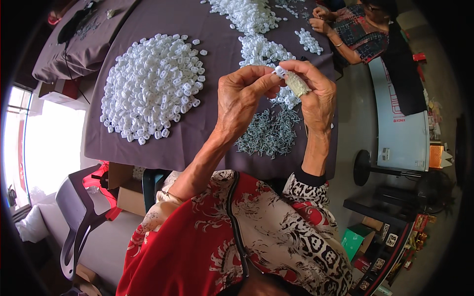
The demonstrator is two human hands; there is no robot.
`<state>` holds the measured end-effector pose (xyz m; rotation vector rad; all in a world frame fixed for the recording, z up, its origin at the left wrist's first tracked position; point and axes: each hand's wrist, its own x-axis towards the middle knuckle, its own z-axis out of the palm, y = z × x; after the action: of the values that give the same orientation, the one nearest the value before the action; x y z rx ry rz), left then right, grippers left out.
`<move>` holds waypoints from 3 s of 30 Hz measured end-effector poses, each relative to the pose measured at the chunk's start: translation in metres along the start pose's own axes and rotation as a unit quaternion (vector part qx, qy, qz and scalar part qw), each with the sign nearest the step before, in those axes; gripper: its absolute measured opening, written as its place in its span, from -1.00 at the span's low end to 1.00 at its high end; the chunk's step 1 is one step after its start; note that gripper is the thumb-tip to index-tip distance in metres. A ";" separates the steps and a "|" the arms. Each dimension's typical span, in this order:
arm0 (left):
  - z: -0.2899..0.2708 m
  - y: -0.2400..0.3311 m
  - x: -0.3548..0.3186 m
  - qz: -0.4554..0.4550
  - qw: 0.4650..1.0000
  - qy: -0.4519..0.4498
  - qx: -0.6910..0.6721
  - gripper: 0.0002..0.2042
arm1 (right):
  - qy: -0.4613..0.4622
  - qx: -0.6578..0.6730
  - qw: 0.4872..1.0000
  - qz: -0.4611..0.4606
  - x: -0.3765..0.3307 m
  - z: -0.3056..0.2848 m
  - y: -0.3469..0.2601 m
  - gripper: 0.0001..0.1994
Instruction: The person assembles plastic components by inserting pins into white plastic clips by hand and placing the assembled clips onto the table.
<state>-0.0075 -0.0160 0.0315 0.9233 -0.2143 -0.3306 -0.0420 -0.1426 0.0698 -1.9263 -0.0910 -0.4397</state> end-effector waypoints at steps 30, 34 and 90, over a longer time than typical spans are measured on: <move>-0.017 -0.018 0.013 -0.127 0.989 -0.018 -0.071 -0.77 | -0.019 -0.353 0.913 -0.201 -0.006 -0.003 0.026 -0.62; -0.017 -0.021 0.013 -0.127 0.991 -0.030 -0.029 -0.78 | -0.056 -0.354 0.916 -0.182 -0.008 0.001 0.022 -0.60; -0.023 -0.051 0.018 -0.230 0.960 0.031 -0.159 -0.81 | -0.096 -0.295 0.942 -0.127 -0.013 -0.015 0.056 -0.68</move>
<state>0.0067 -0.0336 -0.0230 0.6540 0.1166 -0.7432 -0.0428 -0.1761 0.0208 -2.5628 -0.3741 -0.4859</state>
